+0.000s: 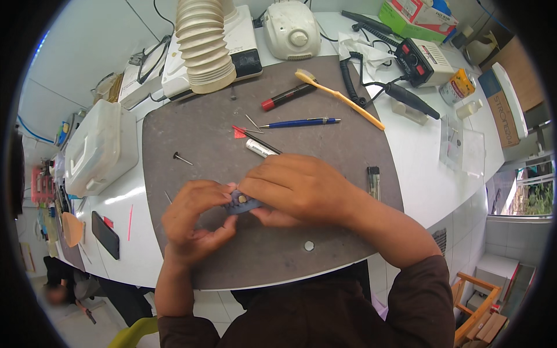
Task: The person cleans a small purple denture with a toothbrush, then uses a rotary tool to grind and shape a small white component attached to it. They repeatedly switch between grinding and brushing to refine the fit and surface of the denture.
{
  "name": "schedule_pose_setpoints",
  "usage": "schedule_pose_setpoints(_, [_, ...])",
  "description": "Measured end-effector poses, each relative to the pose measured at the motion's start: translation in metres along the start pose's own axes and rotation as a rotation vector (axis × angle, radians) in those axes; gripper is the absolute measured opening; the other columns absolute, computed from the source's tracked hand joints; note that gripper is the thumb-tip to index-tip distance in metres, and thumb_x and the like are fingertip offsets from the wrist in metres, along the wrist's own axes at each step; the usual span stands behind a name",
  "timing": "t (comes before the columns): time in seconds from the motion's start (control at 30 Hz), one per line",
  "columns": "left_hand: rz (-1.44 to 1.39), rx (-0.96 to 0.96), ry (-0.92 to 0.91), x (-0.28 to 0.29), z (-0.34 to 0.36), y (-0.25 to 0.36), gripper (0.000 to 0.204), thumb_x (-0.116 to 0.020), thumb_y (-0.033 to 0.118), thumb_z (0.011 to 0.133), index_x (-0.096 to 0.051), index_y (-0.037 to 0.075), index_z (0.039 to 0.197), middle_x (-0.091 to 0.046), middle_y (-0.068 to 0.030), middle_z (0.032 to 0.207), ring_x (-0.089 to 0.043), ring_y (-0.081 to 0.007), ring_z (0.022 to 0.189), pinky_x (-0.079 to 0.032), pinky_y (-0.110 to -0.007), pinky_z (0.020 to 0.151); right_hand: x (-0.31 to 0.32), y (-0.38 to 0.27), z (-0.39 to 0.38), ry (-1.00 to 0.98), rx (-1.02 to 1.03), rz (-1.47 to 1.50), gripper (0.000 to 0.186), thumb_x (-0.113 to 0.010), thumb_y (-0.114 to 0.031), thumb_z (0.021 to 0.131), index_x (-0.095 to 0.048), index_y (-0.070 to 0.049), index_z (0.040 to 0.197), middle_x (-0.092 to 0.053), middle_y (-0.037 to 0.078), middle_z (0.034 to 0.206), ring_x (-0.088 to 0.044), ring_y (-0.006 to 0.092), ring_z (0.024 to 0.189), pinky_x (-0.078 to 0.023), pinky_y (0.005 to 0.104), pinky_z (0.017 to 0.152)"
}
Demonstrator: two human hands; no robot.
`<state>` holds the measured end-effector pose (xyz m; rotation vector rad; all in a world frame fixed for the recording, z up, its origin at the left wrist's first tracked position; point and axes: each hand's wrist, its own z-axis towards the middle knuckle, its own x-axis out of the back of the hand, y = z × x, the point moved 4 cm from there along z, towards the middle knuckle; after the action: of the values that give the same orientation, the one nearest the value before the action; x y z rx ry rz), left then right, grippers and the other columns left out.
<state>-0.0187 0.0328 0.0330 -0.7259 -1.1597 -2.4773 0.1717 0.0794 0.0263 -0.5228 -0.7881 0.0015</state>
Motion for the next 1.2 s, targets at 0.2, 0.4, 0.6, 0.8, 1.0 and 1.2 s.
schedule_pose_setpoints(0.2, [0.015,-0.035,-0.003,0.0006,0.0002,0.0006,0.039,-0.078,-0.005,0.061,-0.067,0.002,0.097,-0.073,-0.0141,0.100,-0.070,-0.0287,0.089,-0.056,-0.035,0.077,0.0010,-0.0018,0.0016,0.006,-0.019,0.002,0.040,-0.082,-0.014,0.070,-0.068,-0.004,0.106,-0.070,0.010,0.096,-0.069,0.0280,0.087,-0.057,0.0378,0.075])
schedule_pose_setpoints(0.4, [0.021,-0.031,-0.018,-0.0012,-0.0004,0.0017,0.042,-0.077,-0.005,0.063,-0.068,0.003,0.103,-0.071,-0.0106,0.105,-0.067,-0.0289,0.092,-0.055,-0.037,0.078,0.0000,-0.0004,-0.0013,-0.016,-0.044,-0.018,0.043,-0.081,-0.015,0.070,-0.067,-0.005,0.110,-0.069,0.009,0.099,-0.068,0.0277,0.090,-0.055,0.0381,0.077])
schedule_pose_setpoints(0.6, [0.037,-0.034,-0.015,-0.0033,-0.0007,0.0021,0.043,-0.077,-0.005,0.064,-0.067,0.002,0.105,-0.071,-0.0112,0.104,-0.067,-0.0299,0.092,-0.055,-0.038,0.078,0.0002,-0.0017,-0.0004,-0.026,-0.032,-0.012,0.044,-0.082,-0.016,0.072,-0.068,-0.005,0.112,-0.069,0.009,0.100,-0.068,0.0268,0.088,-0.055,0.0371,0.075])
schedule_pose_setpoints(0.8, [0.067,-0.040,-0.007,-0.0052,-0.0003,0.0010,0.042,-0.077,-0.005,0.063,-0.067,0.002,0.104,-0.073,-0.0124,0.102,-0.069,-0.0295,0.090,-0.056,-0.036,0.079,0.0007,-0.0018,-0.0011,-0.028,-0.024,-0.036,0.044,-0.083,-0.016,0.073,-0.069,-0.004,0.112,-0.069,0.009,0.098,-0.068,0.0263,0.085,-0.055,0.0365,0.073])
schedule_pose_setpoints(1.0, [0.044,-0.024,-0.031,-0.0066,0.0025,-0.0008,0.045,-0.081,-0.002,0.066,-0.067,0.002,0.109,-0.072,-0.0121,0.105,-0.069,-0.0299,0.094,-0.055,-0.036,0.081,0.0002,-0.0008,-0.0006,-0.007,-0.038,-0.078,0.042,-0.083,-0.018,0.073,-0.069,-0.004,0.110,-0.067,0.008,0.094,-0.067,0.0267,0.083,-0.054,0.0375,0.072])
schedule_pose_setpoints(1.2, [0.085,-0.017,-0.045,-0.0074,-0.0030,-0.0059,0.045,-0.082,0.000,0.069,-0.066,0.005,0.111,-0.070,-0.0094,0.108,-0.067,-0.0305,0.096,-0.053,-0.039,0.082,-0.0018,0.0000,-0.0019,-0.030,-0.039,-0.104,0.040,-0.083,-0.019,0.072,-0.069,-0.004,0.107,-0.067,0.008,0.093,-0.067,0.0272,0.083,-0.054,0.0374,0.072])
